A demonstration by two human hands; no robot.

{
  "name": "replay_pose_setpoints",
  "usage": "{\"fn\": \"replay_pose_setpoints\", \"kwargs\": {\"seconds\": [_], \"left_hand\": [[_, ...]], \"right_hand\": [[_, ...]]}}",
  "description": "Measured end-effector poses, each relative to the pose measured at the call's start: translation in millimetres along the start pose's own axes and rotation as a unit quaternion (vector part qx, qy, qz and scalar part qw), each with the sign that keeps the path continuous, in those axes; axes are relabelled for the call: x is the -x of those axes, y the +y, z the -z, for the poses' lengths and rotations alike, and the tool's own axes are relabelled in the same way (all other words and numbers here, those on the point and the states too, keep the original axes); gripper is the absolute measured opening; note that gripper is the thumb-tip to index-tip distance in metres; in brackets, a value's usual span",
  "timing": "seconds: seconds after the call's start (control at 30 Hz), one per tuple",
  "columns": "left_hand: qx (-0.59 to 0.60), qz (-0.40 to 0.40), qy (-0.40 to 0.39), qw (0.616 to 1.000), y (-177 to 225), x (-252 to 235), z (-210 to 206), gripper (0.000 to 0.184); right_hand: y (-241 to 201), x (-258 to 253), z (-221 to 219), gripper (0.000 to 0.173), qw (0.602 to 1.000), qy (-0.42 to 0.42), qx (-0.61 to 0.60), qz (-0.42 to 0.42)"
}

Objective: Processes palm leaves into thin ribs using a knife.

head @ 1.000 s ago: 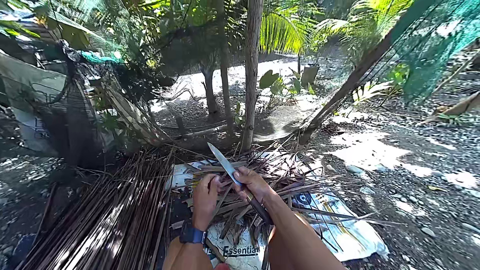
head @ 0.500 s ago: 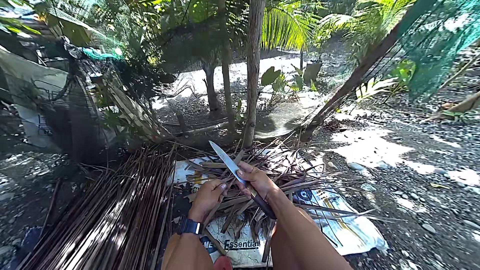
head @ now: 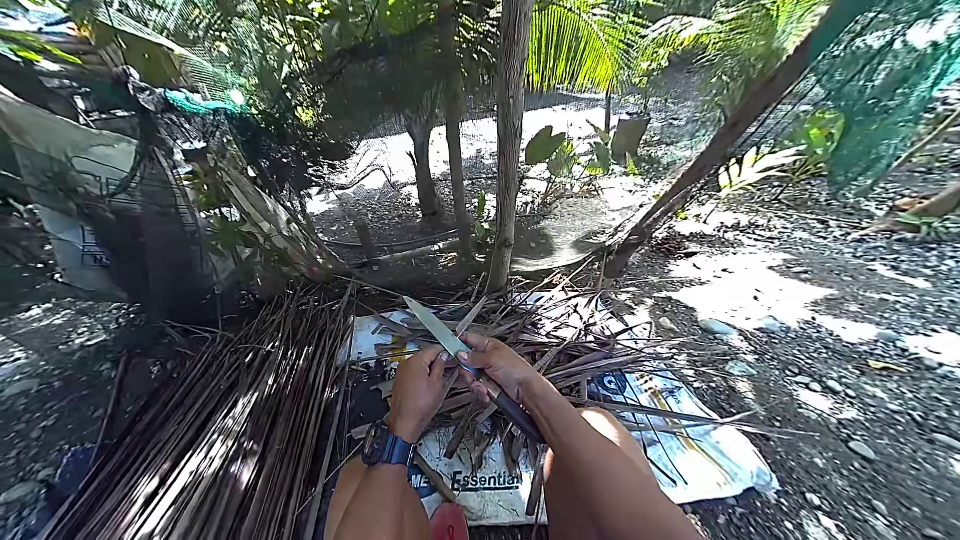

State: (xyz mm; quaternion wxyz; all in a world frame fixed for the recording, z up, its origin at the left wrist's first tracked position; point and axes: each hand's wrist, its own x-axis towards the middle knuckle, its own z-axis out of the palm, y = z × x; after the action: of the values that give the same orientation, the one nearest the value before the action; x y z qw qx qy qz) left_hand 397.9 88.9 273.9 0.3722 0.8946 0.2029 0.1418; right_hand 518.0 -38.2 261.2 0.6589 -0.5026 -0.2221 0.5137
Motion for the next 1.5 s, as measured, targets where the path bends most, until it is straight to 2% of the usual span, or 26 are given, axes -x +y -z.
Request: {"fn": "replay_pose_setpoints", "kwargs": {"seconds": [0.17, 0.37, 0.5, 0.67, 0.77, 1.0, 1.07, 1.13, 1.17, 1.23, 1.3, 1.37, 1.43, 1.5], "left_hand": [[-0.021, -0.012, 0.017, 1.0, 1.5, 0.9, 0.4, 0.027], [-0.046, -0.012, -0.003, 0.999, -0.1, 4.9, 8.2, 0.028], [-0.052, -0.047, 0.003, 0.998, -7.9, 4.7, 9.9, 0.027], [-0.054, -0.038, -0.018, 0.998, -8.2, 4.7, 18.7, 0.027], [-0.052, -0.049, -0.023, 0.997, -11.1, 4.2, 20.8, 0.027], [-0.043, -0.059, -0.029, 0.997, -24.4, 1.4, 33.9, 0.026], [-0.048, -0.037, -0.005, 0.998, -31.1, 3.1, 44.4, 0.027], [-0.056, -0.002, 0.032, 0.998, -43.1, 8.9, 61.2, 0.027], [-0.069, 0.012, 0.036, 0.997, -46.6, 9.8, 66.0, 0.028], [-0.095, 0.029, 0.021, 0.995, -41.7, 6.3, 60.1, 0.029], [-0.107, 0.04, 0.01, 0.993, -31.1, 5.0, 44.3, 0.029], [-0.108, 0.045, -0.001, 0.993, -20.7, 2.7, 29.4, 0.03], [-0.099, 0.035, -0.006, 0.994, -10.2, 0.4, 15.5, 0.03], [-0.078, 0.023, 0.003, 0.997, -2.6, -0.4, 3.4, 0.03]], "right_hand": [[-1.4, 1.3, 4.9, 0.017, 1.0, 0.006, -0.013, 0.008], [-13.2, 8.1, 16.8, 0.017, 0.994, 0.102, -0.043, 0.014], [-15.5, 12.8, 29.4, 0.016, 0.993, 0.102, -0.054, 0.026], [-17.5, 19.6, 44.0, 0.042, 0.994, 0.098, -0.036, 0.028], [-18.1, 24.1, 49.3, 0.049, 0.996, 0.092, 0.001, 0.014], [-20.6, 32.3, 68.2, 0.057, 0.994, 0.01, 0.11, -0.025], [-24.4, 41.9, 75.9, 0.053, 0.991, 0.062, 0.122, -0.011], [-30.8, 56.1, 90.0, 0.04, 0.977, 0.184, 0.109, 0.017], [-34.1, 59.9, 98.7, 0.039, 0.971, 0.218, 0.099, 0.025], [-40.4, 60.9, 99.7, 0.037, 0.969, 0.233, 0.077, 0.037], [-34.6, 59.5, 80.6, 0.034, 0.978, 0.199, 0.052, 0.038], [-24.0, 53.5, 58.0, 0.03, 0.991, 0.123, 0.037, 0.036], [-13.4, 39.6, 40.6, 0.039, 0.998, 0.038, 0.05, 0.018], [-3.2, 25.6, 23.2, 0.046, 0.999, -0.001, 0.04, 0.001]]}}
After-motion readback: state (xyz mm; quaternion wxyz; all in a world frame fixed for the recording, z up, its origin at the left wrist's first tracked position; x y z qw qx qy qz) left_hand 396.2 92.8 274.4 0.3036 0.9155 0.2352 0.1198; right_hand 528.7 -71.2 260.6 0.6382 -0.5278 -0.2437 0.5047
